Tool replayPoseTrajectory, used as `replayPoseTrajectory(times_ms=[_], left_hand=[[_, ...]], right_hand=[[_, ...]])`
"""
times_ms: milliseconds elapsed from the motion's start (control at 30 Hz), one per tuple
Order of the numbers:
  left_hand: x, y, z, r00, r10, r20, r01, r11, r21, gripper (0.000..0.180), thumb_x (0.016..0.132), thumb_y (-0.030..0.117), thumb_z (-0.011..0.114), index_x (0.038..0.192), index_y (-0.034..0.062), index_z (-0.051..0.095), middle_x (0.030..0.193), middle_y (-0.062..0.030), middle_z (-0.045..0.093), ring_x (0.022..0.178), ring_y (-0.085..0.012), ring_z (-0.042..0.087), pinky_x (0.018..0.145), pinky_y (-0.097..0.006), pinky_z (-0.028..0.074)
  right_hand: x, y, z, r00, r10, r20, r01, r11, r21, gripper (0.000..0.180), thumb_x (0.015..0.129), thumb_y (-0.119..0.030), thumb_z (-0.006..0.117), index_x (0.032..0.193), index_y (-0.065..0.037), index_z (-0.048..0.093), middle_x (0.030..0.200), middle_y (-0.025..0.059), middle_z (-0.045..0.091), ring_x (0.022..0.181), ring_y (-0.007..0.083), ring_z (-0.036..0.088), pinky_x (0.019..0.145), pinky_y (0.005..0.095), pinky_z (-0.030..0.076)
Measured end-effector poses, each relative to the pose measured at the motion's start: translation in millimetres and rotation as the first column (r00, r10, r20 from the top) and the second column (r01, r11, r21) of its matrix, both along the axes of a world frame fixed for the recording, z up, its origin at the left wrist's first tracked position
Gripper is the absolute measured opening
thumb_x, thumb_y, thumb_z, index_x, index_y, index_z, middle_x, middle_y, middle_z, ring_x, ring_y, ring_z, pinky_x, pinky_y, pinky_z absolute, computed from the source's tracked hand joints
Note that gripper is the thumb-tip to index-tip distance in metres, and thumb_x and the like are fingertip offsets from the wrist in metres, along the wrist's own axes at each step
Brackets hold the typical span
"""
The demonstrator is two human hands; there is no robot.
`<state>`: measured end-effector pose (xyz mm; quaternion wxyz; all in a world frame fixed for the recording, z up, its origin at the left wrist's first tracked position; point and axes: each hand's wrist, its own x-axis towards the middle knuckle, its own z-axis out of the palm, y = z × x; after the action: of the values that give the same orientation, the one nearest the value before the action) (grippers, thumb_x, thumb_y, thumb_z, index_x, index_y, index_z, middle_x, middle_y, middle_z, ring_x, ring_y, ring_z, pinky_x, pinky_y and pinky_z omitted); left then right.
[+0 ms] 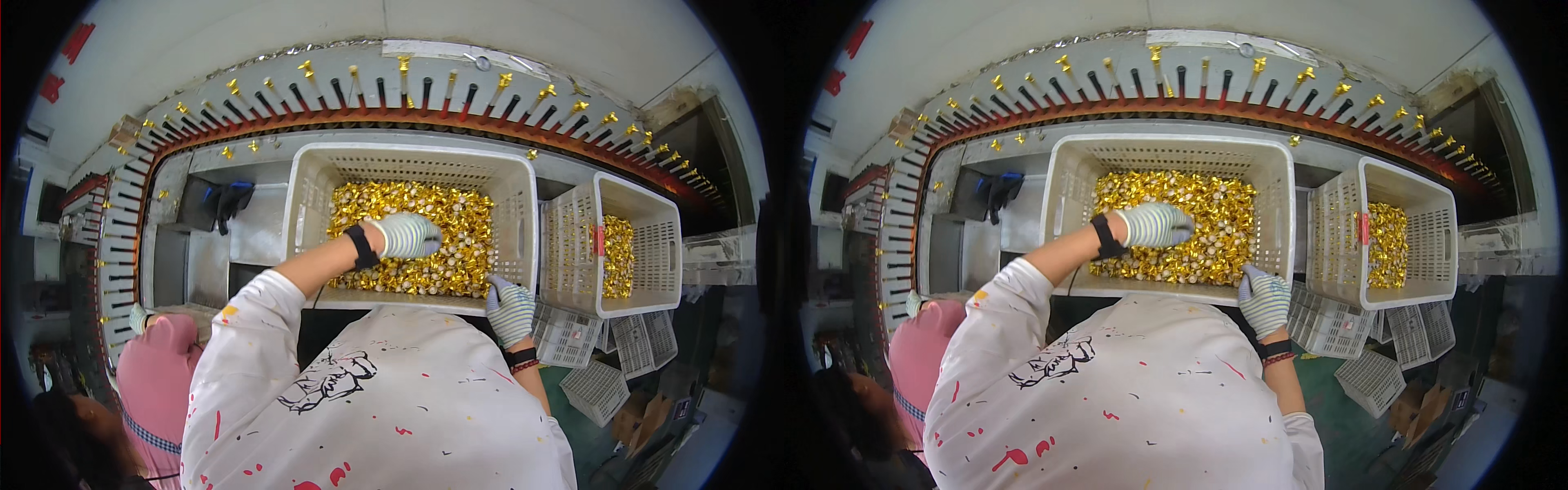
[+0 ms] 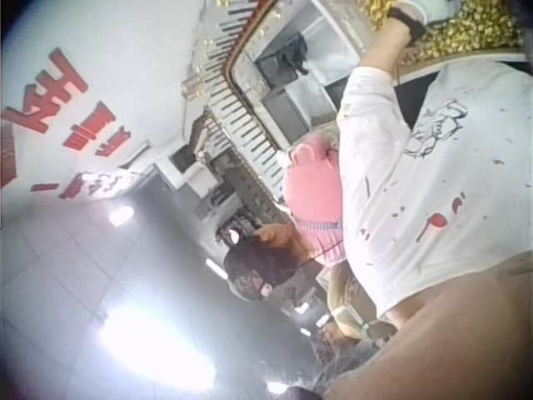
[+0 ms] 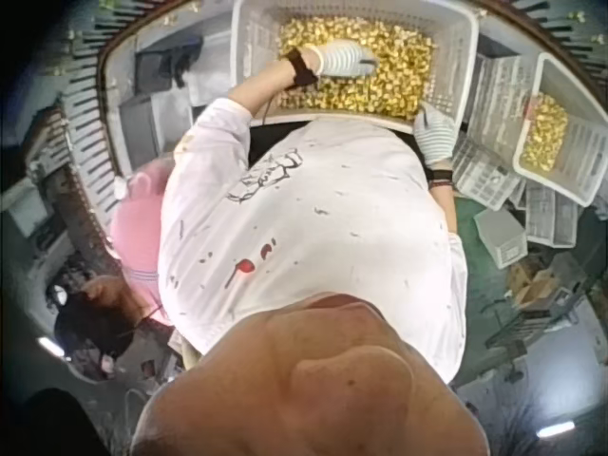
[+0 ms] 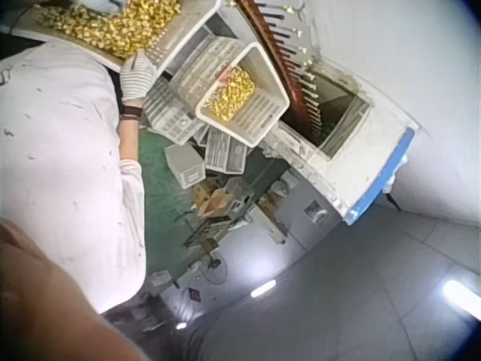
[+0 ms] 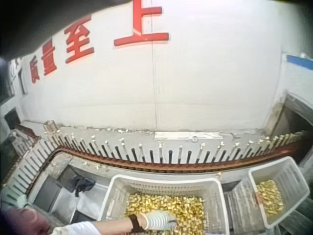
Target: Placing small gold-colored parts onto a conveyor belt system in a manufacturing facility.
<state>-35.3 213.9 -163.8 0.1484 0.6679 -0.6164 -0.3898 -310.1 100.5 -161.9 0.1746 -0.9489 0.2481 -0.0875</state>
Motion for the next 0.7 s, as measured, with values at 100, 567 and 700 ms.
replayPoseTrajectory(times_ms=[100,567,700], left_hand=[[33.0,-51.4,12.8,0.993,0.043,0.111,-0.013,0.967,-0.254,0.031,0.092,0.029,0.055,0.110,0.0066,0.065,0.103,-0.0180,0.066,0.094,-0.0356,0.064,0.084,-0.043,0.051],[117.5,-280.8,57.3,0.547,0.189,0.815,0.081,0.958,-0.276,0.030,0.089,0.025,0.047,0.099,0.0070,0.069,0.097,-0.0179,0.069,0.088,-0.0362,0.067,0.074,-0.047,0.053],[101.9,-209.7,47.1,0.472,0.279,0.836,0.191,0.894,-0.406,0.019,0.090,0.020,0.051,0.103,0.0110,0.061,0.071,-0.0077,0.068,0.062,-0.0274,0.067,0.052,-0.041,0.053]], right_hand=[[-4.8,-0.9,-4.0,1.000,-0.005,0.031,0.005,1.000,-0.008,0.019,0.083,-0.016,0.056,0.096,-0.007,0.068,0.082,0.0151,0.069,0.074,0.0317,0.065,0.072,0.0428,0.049],[-6.1,-5.7,-13.6,0.998,-0.049,0.027,0.046,0.995,0.088,0.023,0.080,-0.015,0.060,0.102,-0.010,0.065,0.069,0.0116,0.063,0.065,0.0311,0.061,0.066,0.0443,0.046],[-9.1,-7.9,-11.7,0.996,-0.051,0.070,0.044,0.994,0.099,0.023,0.080,-0.015,0.060,0.101,-0.008,0.064,0.067,0.0115,0.061,0.064,0.0310,0.060,0.065,0.0441,0.045]])
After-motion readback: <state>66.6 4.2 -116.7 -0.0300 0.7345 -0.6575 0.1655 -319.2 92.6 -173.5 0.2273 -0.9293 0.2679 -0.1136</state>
